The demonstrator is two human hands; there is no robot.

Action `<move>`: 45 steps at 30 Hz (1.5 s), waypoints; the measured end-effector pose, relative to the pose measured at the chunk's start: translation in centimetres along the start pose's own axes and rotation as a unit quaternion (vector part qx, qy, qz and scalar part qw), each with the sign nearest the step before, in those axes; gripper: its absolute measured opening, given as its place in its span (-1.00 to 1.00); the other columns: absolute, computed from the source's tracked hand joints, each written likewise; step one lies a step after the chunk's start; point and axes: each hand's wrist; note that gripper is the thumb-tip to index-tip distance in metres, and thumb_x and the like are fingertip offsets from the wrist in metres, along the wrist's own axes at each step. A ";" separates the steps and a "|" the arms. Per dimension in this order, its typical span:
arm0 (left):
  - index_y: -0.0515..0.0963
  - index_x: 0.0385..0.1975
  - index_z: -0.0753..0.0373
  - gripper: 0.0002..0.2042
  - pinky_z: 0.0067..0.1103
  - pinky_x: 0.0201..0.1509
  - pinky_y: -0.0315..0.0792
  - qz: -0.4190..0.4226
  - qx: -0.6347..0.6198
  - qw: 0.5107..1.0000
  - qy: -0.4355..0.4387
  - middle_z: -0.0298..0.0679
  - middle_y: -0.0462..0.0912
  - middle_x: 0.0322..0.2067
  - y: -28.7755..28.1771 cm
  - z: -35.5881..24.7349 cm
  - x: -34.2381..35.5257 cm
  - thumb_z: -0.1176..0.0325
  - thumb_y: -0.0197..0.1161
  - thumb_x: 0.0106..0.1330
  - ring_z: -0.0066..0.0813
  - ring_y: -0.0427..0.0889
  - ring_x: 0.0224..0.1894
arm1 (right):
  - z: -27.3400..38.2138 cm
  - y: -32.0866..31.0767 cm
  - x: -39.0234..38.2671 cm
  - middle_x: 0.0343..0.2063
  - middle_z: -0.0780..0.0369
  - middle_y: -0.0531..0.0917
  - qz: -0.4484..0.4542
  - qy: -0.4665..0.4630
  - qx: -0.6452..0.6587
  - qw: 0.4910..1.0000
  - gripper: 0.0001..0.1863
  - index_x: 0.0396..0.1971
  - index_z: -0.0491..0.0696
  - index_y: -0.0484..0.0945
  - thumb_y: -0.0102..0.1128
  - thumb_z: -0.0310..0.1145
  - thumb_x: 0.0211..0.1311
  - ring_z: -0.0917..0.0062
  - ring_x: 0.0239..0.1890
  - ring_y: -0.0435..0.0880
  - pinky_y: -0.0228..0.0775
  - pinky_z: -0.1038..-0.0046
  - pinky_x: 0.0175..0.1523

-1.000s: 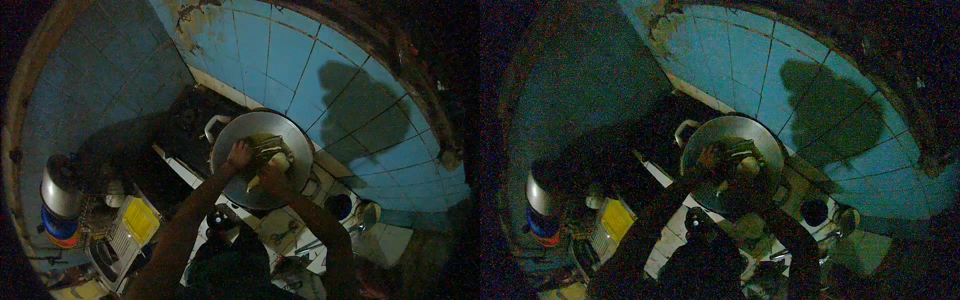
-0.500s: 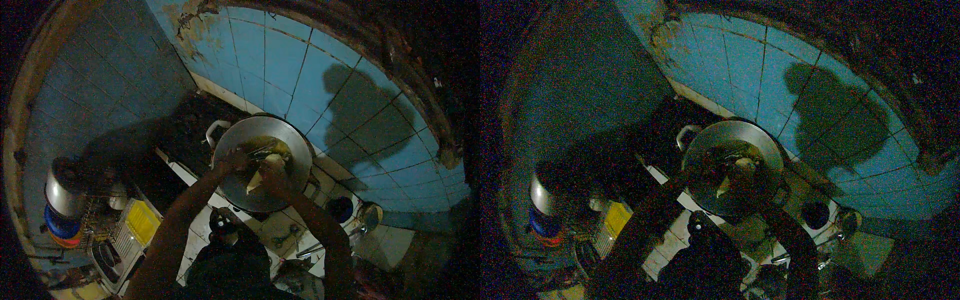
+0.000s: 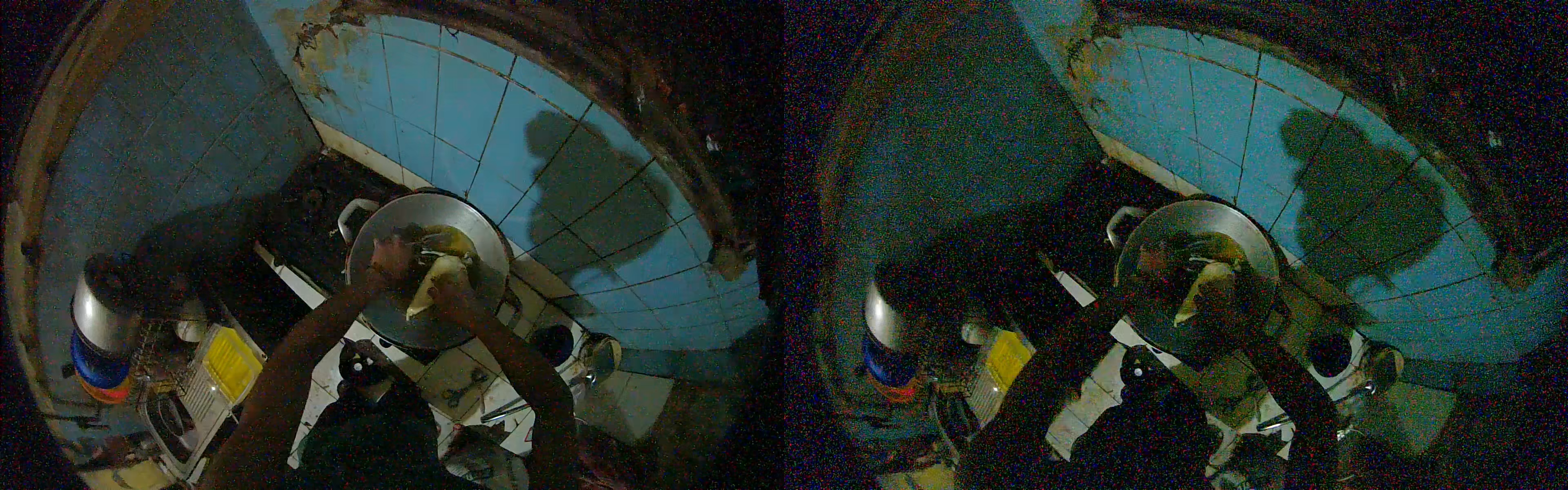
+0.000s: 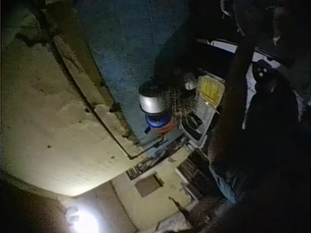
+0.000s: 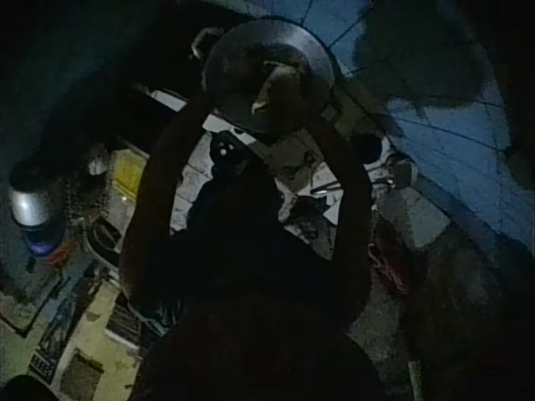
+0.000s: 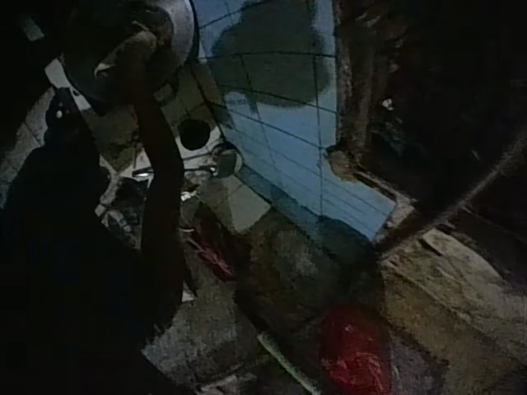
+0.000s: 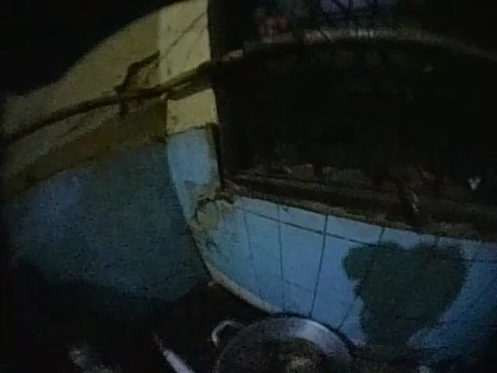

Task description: The person holds a conical piece of dough, washes their hands under a running faucet, and then places the dough into a wok with oil to fry it.

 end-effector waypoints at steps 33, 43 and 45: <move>0.47 -0.41 0.24 -0.67 -0.30 -0.40 0.40 -0.211 -0.174 0.662 -0.698 0.03 0.44 -0.43 5.5 19.9 -100.8 0.10 -0.10 0.18 0.00 0.49 -0.44 | 70.8 9.7 0.7 -0.29 0.17 0.52 0.276 -0.260 0.267 0.886 -0.74 -0.26 -0.19 0.43 0.05 -0.44 0.00 0.51 -0.22 0.48 0.27 0.50 -0.09; 0.48 -0.40 0.16 -0.72 -0.27 -0.36 0.40 -0.111 -0.247 0.550 -0.790 0.05 0.43 -0.33 17.1 30.3 -112.9 0.11 -0.05 0.14 -0.01 0.51 -0.38 | 101.8 15.8 14.6 -0.32 0.25 0.53 0.292 -0.425 0.374 0.770 -0.67 -0.24 -0.12 0.44 0.10 -0.23 0.02 0.56 -0.24 0.46 0.27 0.53 -0.10; 0.50 -0.40 0.16 -0.73 -0.30 -0.34 0.42 -0.114 -0.277 0.557 -0.774 0.04 0.45 -0.32 17.2 31.4 -114.8 0.13 -0.02 0.12 -0.05 0.51 -0.35 | 104.5 15.1 14.9 -0.32 0.25 0.53 0.275 -0.415 0.384 0.778 -0.68 -0.24 -0.13 0.44 0.09 -0.25 0.03 0.57 -0.24 0.46 0.25 0.54 -0.09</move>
Point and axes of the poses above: each hand's wrist, its own x-axis towards the middle knuckle, its own y-axis out of the palm, z = x × y
